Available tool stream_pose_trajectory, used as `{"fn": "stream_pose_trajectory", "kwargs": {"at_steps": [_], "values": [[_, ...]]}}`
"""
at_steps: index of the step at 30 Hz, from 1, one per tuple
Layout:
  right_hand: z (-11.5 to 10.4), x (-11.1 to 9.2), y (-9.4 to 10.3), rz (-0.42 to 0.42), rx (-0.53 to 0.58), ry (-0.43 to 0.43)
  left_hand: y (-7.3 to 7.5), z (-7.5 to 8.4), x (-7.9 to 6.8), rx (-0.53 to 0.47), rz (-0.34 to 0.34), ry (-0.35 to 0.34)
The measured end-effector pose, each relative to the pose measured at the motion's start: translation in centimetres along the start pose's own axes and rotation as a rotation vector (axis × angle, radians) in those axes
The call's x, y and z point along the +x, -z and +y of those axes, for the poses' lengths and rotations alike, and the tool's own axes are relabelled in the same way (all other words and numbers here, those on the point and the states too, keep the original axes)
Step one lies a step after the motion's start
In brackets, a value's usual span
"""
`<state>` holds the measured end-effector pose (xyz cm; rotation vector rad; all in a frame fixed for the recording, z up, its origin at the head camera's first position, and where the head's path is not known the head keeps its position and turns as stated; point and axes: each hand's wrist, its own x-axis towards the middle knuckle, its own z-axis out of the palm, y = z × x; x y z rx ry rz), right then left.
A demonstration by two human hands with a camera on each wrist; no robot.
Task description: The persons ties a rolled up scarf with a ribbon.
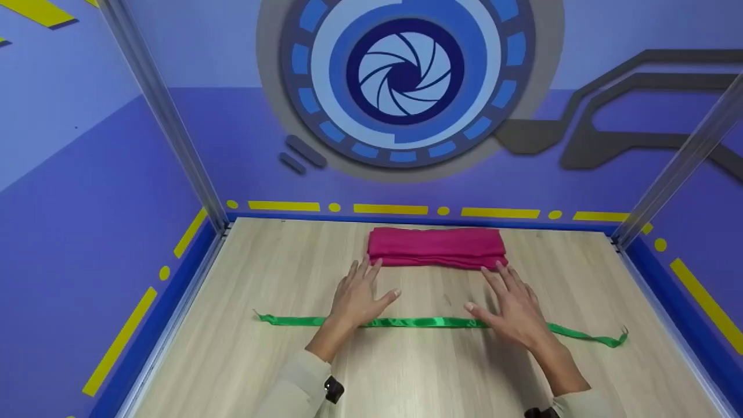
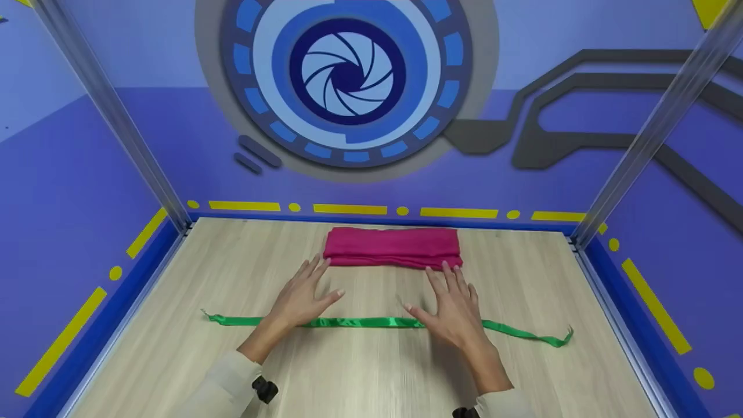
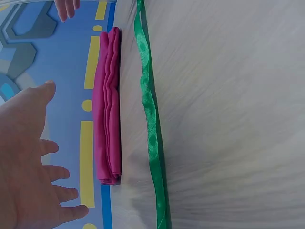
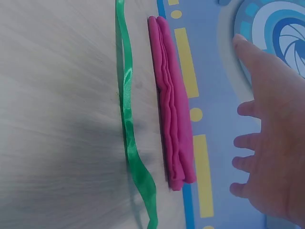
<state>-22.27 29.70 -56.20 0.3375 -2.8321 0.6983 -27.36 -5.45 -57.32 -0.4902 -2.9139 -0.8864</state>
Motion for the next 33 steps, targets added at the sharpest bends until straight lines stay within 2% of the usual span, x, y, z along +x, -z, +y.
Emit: {"fn": "stream_pose_trajectory", "kwargs": {"at_steps": [6,13,17,25,29,33], "values": [[0.4,0.8,-0.8,0.015,0.046,-0.026,0.0,-0.4,1.6,-0.034,-0.012,0.012],[1.0,2.7,-1.1,0.003,0.122,-0.071,0.2,-0.6,3.7,-0.106,-0.021,0.079],[1.6,3.7,-1.0,0.032,0.142,-0.082,0.1,-0.6,4.8,-0.144,-0.012,0.078],[2.7,5.1,-0.9,0.06,0.165,-0.11,0.2,-0.6,6.1,-0.246,-0.018,0.117],[3.2,5.6,-1.0,0.044,0.165,-0.121,-0.4,-0.9,6.6,-0.305,-0.027,0.152],[3.9,5.9,-1.2,0.022,0.163,-0.155,-1.4,-1.2,7.0,-0.394,-0.008,0.164]]}}
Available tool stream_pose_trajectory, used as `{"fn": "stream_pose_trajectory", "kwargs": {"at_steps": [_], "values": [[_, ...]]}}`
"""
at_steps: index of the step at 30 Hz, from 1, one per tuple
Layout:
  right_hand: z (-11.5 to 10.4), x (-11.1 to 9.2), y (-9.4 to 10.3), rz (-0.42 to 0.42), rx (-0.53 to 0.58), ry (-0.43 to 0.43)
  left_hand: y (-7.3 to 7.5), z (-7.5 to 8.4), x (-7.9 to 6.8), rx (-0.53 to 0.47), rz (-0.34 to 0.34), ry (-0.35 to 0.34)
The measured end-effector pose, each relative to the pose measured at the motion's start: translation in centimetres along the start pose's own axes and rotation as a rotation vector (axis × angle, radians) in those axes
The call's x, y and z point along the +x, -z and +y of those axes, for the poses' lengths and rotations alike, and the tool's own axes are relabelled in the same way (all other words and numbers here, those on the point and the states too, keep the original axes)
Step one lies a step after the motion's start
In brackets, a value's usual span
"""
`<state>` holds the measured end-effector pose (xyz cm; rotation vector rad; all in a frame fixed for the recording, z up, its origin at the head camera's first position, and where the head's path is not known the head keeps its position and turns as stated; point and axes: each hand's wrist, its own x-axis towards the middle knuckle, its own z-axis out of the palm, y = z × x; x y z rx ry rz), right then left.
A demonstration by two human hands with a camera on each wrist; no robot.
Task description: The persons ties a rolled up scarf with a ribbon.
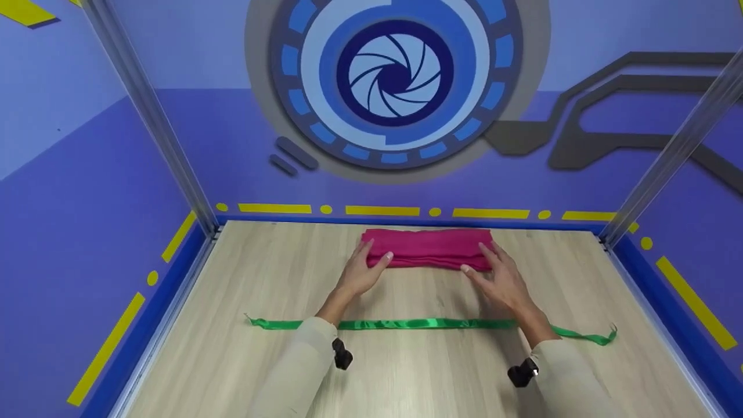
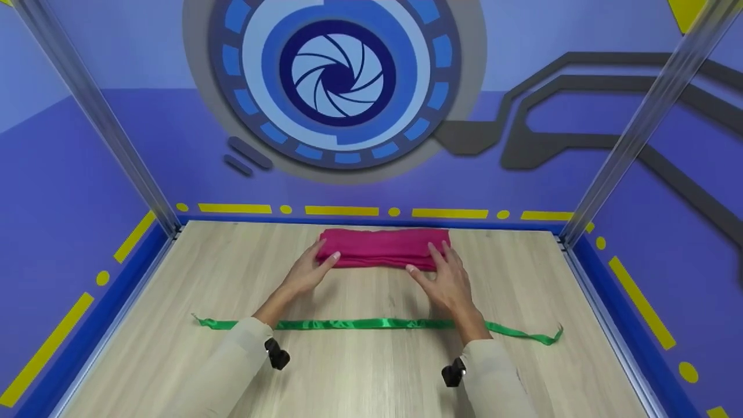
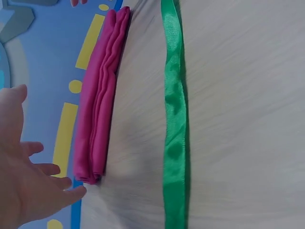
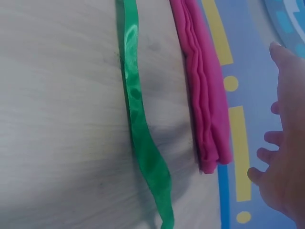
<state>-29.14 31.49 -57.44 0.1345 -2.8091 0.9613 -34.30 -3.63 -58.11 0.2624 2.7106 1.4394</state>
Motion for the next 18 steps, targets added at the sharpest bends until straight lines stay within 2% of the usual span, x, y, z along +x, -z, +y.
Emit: {"fn": "stream_pose_trajectory", "kwargs": {"at_steps": [4,11,15,18], "values": [[0.5,0.7,-0.6,-0.022,0.02,-0.047,-0.6,-0.7,0.6,-0.098,0.04,0.023],[1.7,1.8,-1.4,-0.034,0.088,-0.105,-1.6,-1.3,1.8,-0.361,0.086,0.1],[2.5,2.2,-1.5,-0.072,0.109,-0.152,-2.0,-1.5,2.0,-0.388,0.071,0.096],[3.0,2.5,-1.4,-0.098,0.129,-0.168,-2.4,-1.6,1.9,-0.361,0.083,0.073]]}}
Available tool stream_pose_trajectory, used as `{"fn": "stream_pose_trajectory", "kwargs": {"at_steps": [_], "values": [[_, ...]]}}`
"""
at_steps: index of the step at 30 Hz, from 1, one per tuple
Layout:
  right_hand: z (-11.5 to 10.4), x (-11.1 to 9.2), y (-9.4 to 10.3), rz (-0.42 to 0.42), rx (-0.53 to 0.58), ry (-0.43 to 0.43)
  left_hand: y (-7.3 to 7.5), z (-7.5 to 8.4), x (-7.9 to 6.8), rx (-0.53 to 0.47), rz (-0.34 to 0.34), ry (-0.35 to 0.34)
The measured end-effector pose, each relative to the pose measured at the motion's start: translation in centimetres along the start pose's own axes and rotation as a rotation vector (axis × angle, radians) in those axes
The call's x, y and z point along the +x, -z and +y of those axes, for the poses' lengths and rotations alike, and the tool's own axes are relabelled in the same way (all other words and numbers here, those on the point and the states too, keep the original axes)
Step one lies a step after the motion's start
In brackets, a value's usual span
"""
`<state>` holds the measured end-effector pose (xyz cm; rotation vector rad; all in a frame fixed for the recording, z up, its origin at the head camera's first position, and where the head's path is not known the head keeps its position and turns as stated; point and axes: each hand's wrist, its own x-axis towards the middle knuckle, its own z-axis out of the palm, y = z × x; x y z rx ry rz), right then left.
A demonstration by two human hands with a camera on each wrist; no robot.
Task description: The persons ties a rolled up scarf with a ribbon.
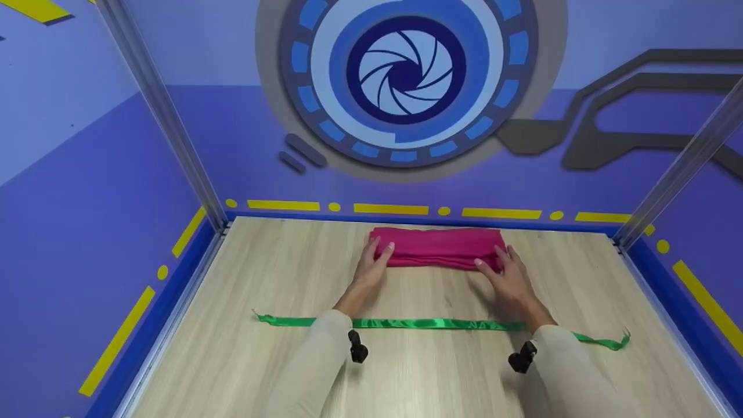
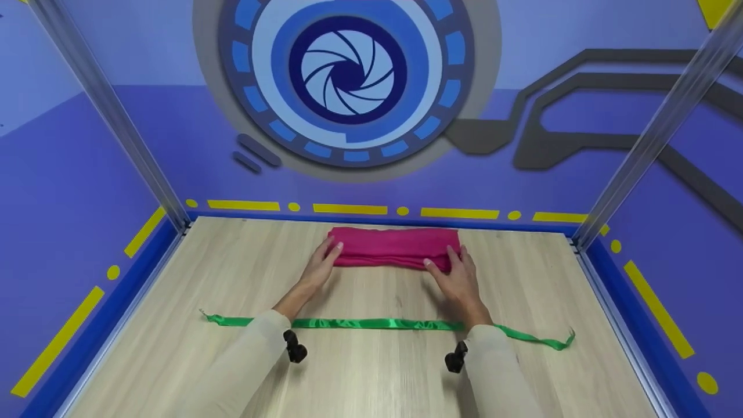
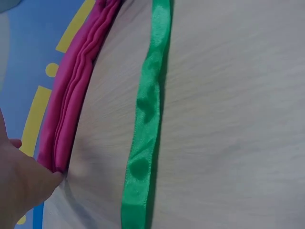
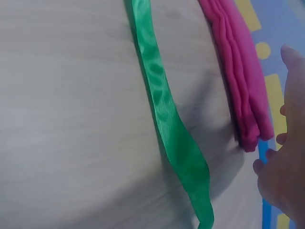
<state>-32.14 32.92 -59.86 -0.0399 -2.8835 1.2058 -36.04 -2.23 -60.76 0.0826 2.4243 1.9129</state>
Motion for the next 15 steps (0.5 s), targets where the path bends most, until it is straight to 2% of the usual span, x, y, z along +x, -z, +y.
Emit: {"fn": "stream_pose_trajectory", "kwargs": {"at_steps": [4,8,15], "values": [[0.4,0.3,0.3,-0.025,0.035,-0.02,-0.5,-0.2,0.1,0.048,0.016,-0.024],[0.5,0.9,0.1,-0.045,0.1,-0.077,-0.6,-0.2,0.2,0.09,-0.004,0.008],[0.8,1.9,-0.5,-0.056,0.226,-0.156,-0.4,-0.5,0.4,0.107,-0.048,0.082]]}}
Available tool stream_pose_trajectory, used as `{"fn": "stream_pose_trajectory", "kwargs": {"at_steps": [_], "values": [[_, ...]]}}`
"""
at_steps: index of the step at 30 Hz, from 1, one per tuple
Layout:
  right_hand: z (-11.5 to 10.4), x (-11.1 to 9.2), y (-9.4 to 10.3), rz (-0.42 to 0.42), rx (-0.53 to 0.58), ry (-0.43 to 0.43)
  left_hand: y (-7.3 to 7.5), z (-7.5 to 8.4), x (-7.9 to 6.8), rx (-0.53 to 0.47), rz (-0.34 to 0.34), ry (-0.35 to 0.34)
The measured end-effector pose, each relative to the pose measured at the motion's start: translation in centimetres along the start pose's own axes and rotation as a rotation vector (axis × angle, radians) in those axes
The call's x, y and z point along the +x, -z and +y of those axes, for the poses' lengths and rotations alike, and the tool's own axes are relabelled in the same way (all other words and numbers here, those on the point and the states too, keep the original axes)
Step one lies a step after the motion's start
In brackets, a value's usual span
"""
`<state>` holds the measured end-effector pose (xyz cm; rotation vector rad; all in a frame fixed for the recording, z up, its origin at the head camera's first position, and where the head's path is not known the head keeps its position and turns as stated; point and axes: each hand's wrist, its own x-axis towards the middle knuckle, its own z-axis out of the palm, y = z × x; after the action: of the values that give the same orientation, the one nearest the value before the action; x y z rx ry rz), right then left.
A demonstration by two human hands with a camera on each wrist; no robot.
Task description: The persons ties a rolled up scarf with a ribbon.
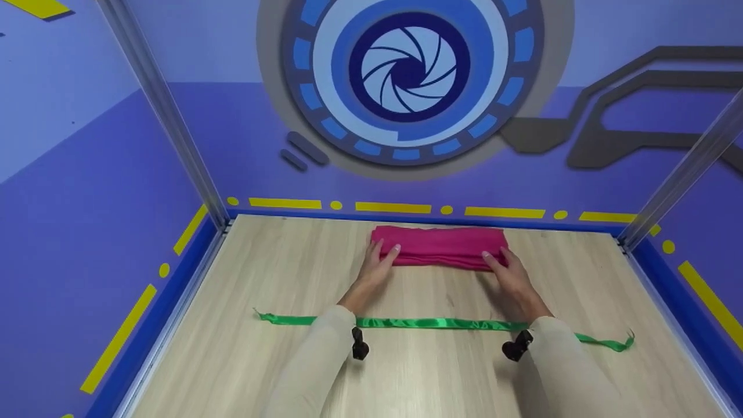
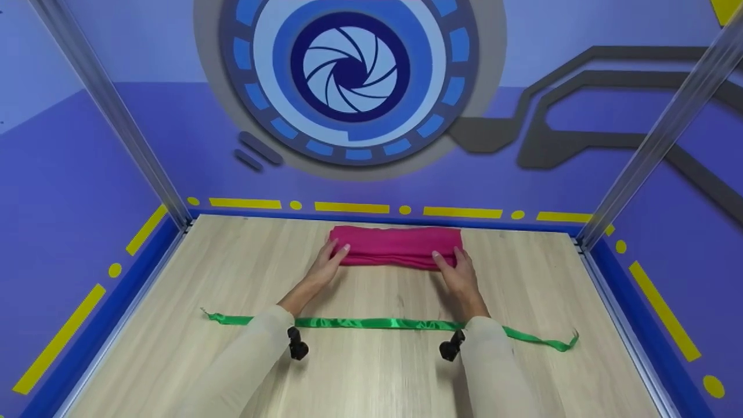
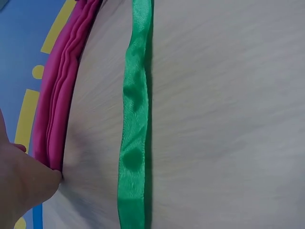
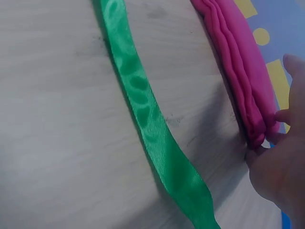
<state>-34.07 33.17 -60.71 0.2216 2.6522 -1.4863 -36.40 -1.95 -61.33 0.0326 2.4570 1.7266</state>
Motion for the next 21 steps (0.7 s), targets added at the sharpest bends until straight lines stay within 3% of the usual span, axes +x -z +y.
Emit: {"fn": "stream_pose_trajectory", "kwargs": {"at_steps": [3,6,10,13,15,18,21], "values": [[0.2,-0.1,0.2,-0.026,-0.008,-0.048,0.4,-0.2,0.0,0.059,-0.048,0.028],[0.4,-0.3,0.3,-0.032,-0.06,-0.042,0.8,-0.2,-0.2,0.166,-0.115,0.026],[0.6,-1.0,0.3,-0.01,-0.169,0.054,1.0,-0.4,-0.5,0.462,-0.198,-0.04],[0.6,-1.3,0.2,0.015,-0.283,0.132,1.0,-0.8,-0.8,0.716,-0.208,-0.12],[0.7,-1.6,0.2,0.029,-0.346,0.153,1.0,-1.2,-1.0,0.834,-0.202,-0.162],[0.6,-1.9,0.4,0.031,-0.395,0.143,1.1,-1.5,-1.2,0.924,-0.195,-0.19],[0.4,-2.1,0.5,0.022,-0.419,0.133,1.2,-1.3,-1.3,0.939,-0.196,-0.18]]}}
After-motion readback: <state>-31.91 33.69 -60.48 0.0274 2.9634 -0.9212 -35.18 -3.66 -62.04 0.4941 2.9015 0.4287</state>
